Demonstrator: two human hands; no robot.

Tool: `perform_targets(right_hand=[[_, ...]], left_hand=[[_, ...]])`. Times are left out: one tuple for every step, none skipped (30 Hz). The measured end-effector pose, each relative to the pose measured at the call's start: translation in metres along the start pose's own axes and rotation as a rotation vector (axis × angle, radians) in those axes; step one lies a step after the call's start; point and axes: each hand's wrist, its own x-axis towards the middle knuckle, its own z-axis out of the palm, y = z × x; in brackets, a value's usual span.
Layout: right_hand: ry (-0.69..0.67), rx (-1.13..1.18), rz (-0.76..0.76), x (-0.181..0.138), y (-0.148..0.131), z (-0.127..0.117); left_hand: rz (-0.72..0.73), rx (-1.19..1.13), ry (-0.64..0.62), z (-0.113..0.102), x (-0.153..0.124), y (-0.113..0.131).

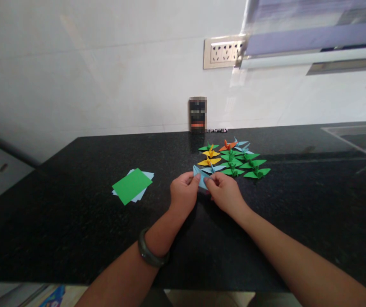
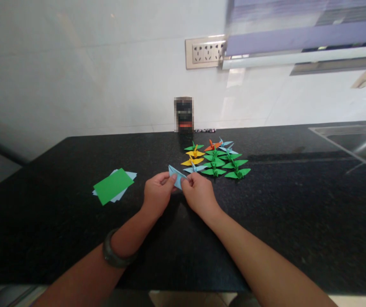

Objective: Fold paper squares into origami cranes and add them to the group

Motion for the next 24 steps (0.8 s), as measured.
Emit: perform_targets(right_hand=[[-0.047,0.061,0.04,-0.001,0.0,0.001],[-0.084,0.119,0.071,-0.001,0.0,0.002],[-0.108,0.171,0.093,-0.002,0.0,0.003],[-0.118,0.213,0.108,-0.003,0.0,0.003],[-0.123,0.253,0.123,-0.003,-0.001,0.003],[-0.132,0.293,0.143,-0.004,-0.001,0.002],[-0.148,0.338,0.171,-0.003,-0.002,0.001],[-0.165,0.387,0.205,-0.003,-0.003,-0.001],[-0.178,0.437,0.245,-0.002,-0.004,-0.004],[-0.18,0.488,0.282,-0.002,-0.005,-0.006],[-0.16,0.535,0.305,0.0,-0.006,-0.008],[-0.14,0.581,0.313,0.001,-0.006,-0.009],[-0.126,0.621,0.306,0.002,-0.006,-0.01],[-0.125,0.656,0.288,0.003,-0.006,-0.01],[-0.133,0.684,0.266,0.003,-0.005,-0.009],[-0.144,0.707,0.248,0.004,-0.003,-0.009],[-0.154,0.726,0.238,0.004,-0.002,-0.007],[-0.159,0.745,0.235,0.004,0.0,-0.006],[-0.161,0.765,0.239,0.004,0.001,-0.005],[-0.157,0.784,0.245,0.004,0.002,-0.003],[-0.153,0.797,0.251,0.004,0.003,-0.002],[-0.148,0.805,0.256,0.004,0.003,-0.001],[-0.138,0.805,0.262,0.003,0.003,0.001],[-0.124,0.798,0.268,0.003,0.003,0.003]], left_hand=[[0.003,0.001,0.01,0.0,0.0,0.0],[0.005,0.002,0.019,0.0,0.0,0.001],[0.006,0.002,0.03,-0.001,0.0,0.002],[0.007,0.004,0.041,-0.001,-0.001,0.003],[0.007,0.012,0.054,-0.001,-0.001,0.005],[0.011,0.029,0.066,-0.002,-0.001,0.006],[0.016,0.051,0.075,-0.002,-0.001,0.007],[0.026,0.077,0.085,-0.003,-0.001,0.008],[0.039,0.105,0.094,-0.004,-0.001,0.008],[0.053,0.13,0.097,-0.004,0.0,0.008],[0.066,0.149,0.093,-0.005,0.0,0.008],[0.078,0.159,0.083,-0.005,-0.001,0.008],[0.084,0.164,0.065,-0.005,-0.001,0.008],[0.087,0.164,0.042,-0.005,-0.001,0.008],[0.085,0.16,0.018,-0.005,-0.002,0.009],[0.078,0.152,-0.001,-0.005,-0.002,0.009],[0.069,0.145,-0.014,-0.005,-0.003,0.01],[0.06,0.136,-0.022,-0.004,-0.003,0.01],[0.05,0.126,-0.027,-0.004,-0.003,0.011],[0.043,0.115,-0.032,-0.004,-0.003,0.011],[0.038,0.106,-0.037,-0.004,-0.003,0.011],[0.034,0.098,-0.041,-0.003,-0.003,0.01],[0.027,0.093,-0.046,-0.003,-0.003,0.01],[0.017,0.087,-0.051,-0.002,-0.003,0.009]])
